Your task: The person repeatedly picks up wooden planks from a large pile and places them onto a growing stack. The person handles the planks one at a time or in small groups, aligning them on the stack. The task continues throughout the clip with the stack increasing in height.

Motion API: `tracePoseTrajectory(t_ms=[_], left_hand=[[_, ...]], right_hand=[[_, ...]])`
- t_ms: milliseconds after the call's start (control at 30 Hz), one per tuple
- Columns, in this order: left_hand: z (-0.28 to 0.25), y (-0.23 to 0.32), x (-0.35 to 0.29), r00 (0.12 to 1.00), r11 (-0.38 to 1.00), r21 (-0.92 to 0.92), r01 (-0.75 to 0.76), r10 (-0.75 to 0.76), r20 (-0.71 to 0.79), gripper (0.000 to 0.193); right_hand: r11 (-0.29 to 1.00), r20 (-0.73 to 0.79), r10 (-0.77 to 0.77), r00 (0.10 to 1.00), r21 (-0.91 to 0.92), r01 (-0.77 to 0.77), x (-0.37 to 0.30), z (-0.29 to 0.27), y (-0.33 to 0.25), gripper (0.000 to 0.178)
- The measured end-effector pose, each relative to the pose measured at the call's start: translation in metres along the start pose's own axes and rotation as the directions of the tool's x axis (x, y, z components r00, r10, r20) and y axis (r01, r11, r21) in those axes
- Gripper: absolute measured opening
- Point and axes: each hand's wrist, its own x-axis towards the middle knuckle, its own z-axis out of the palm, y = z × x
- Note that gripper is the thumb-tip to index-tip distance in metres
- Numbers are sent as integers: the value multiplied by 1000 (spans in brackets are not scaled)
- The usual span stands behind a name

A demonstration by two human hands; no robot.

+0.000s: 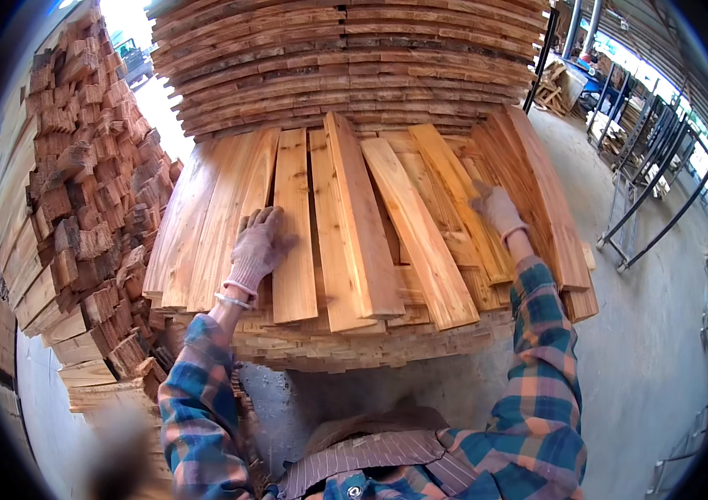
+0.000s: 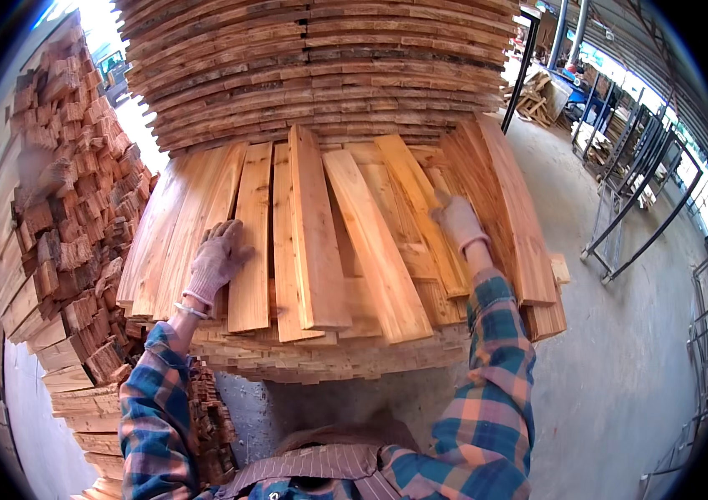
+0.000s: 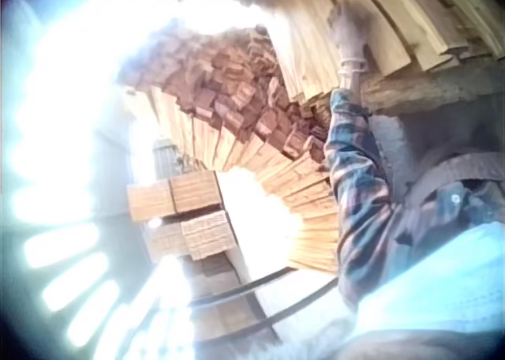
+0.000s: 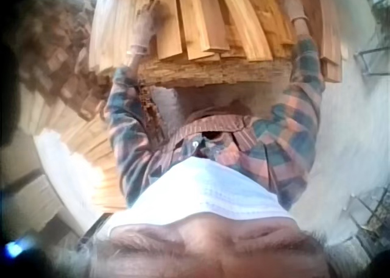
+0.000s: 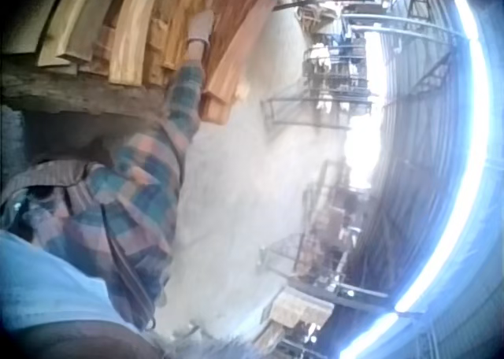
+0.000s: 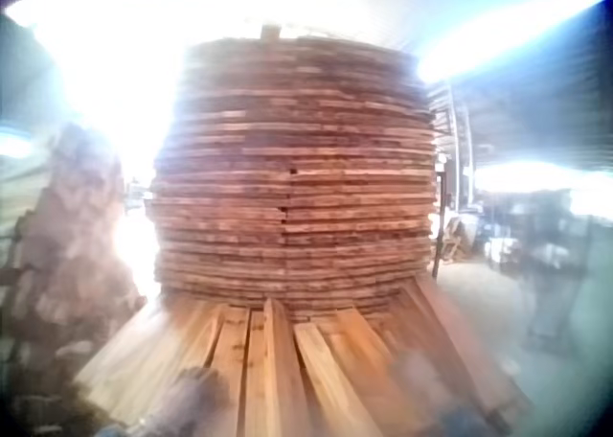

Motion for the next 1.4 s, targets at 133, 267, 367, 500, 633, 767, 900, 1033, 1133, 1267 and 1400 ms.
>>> tracePoseTrajectory(t_ms=[133,267,367,500,633,767,900,1033,1133,1267,1400], left_hand=[[-4,9,1,997,997,-1,-73,73,-7,73],[2,0,-4,986,992,-4,-129,128,-108,64],[15,-3,1,976,984,-84,-160,144,-166,54],[22,-14,3,956,983,-113,-143,108,-271,41],[16,-12,8,954,976,-104,-194,163,-252,42],[21,-17,6,948,975,-60,-214,193,-254,51],[8,-12,7,966,975,-78,-206,190,-174,59],[0,-7,4,980,984,-42,-174,169,-109,61],[7,-5,1,978,984,-35,-176,170,-120,62],[7,-9,-2,979,989,8,-151,150,-139,62],[6,-1,2,977,984,50,-170,175,-120,64]], right_hand=[[988,-61,-1,998,-155,-9,-27,35,-29,53],[984,19,-111,994,-137,113,-52,59,-98,47],[931,167,-157,973,-305,203,-67,49,-125,48],[937,153,-132,979,-303,174,-57,38,-200,76],[904,319,23,948,-412,117,-63,99,-307,92],[976,274,-67,959,-181,120,-36,81,-286,46],[842,49,-105,993,536,62,-29,47,-171,26],[822,-219,-504,836,178,542,-48,4,-71,24],[810,28,0,1000,586,-17,-47,-1,-35,33],[989,24,117,993,84,-118,-54,-7,-89,48],[908,64,102,993,401,-119,-38,12,-63,55]])
